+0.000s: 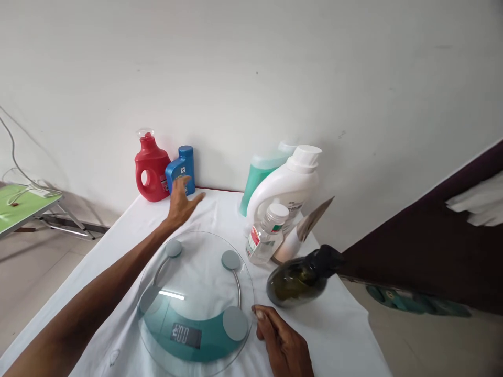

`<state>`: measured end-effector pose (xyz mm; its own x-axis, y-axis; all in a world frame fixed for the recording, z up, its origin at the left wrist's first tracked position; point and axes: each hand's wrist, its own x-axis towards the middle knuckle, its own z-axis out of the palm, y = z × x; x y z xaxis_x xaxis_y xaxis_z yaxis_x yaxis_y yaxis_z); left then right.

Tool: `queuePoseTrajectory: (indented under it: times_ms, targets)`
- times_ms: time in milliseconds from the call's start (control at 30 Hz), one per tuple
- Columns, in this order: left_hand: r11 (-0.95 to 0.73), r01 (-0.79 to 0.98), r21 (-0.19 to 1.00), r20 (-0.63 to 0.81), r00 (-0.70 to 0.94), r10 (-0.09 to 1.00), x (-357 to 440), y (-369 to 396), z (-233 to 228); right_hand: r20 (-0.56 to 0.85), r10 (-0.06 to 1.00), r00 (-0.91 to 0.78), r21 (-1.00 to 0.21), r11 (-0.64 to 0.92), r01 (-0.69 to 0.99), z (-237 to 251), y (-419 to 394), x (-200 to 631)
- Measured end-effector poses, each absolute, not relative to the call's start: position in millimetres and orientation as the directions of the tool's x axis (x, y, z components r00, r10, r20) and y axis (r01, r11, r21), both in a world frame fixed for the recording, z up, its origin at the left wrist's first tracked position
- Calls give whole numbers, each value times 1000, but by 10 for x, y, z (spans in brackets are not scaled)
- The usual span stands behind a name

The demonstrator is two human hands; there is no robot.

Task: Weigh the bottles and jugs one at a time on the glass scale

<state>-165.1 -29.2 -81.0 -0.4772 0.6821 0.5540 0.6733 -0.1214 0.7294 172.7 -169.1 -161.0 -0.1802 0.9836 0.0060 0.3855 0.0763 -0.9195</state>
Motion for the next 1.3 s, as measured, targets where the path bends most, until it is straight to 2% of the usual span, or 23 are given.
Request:
queuePoseTrajectory:
  times_ms: [133, 300, 400, 567, 667, 800, 933, 1067, 1300]
  targets:
    - [-294, 513, 806, 440, -188, 878, -921, -583, -725, 4, 967, -255, -912, 108, 395, -1634, -1678, 1751]
    - [-290, 417, 861, 295, 53, 954, -356, -660, -734, 55, 963, -265, -920, 152, 362, -1691, -1680, 1738]
    - [-271, 459, 846, 292, 26, 956, -186, -561, -819, 74, 957, -282, -913, 179, 366, -1654, -1688, 1722]
    - [-96, 550, 829, 186, -109, 976, 36, -412, -967, 85, 950, -302, -902, 202, 382, -1591, -1684, 1716]
    - [-79, 567, 820, 198, -153, 968, 88, -376, -1012, 93, 949, -300, -902, 208, 378, -1600, -1680, 1717]
    - [-89, 504, 859, 241, -245, 939, -43, -420, -907, 118, 945, -307, -897, 234, 375, -1618, -1677, 1722]
    - [-174, 500, 849, 337, -258, 905, -378, -670, -570, 146, 941, -306, -884, 263, 387, -1617, -1676, 1727]
    - [-188, 523, 831, 347, -225, 910, -735, -1138, -329, 137, 944, -299, -882, 254, 397, -1619, -1678, 1720]
    - [-80, 597, 798, 299, -276, 913, -1019, -1761, -615, 138, 947, -291, -874, 254, 414, -1611, -1673, 1701]
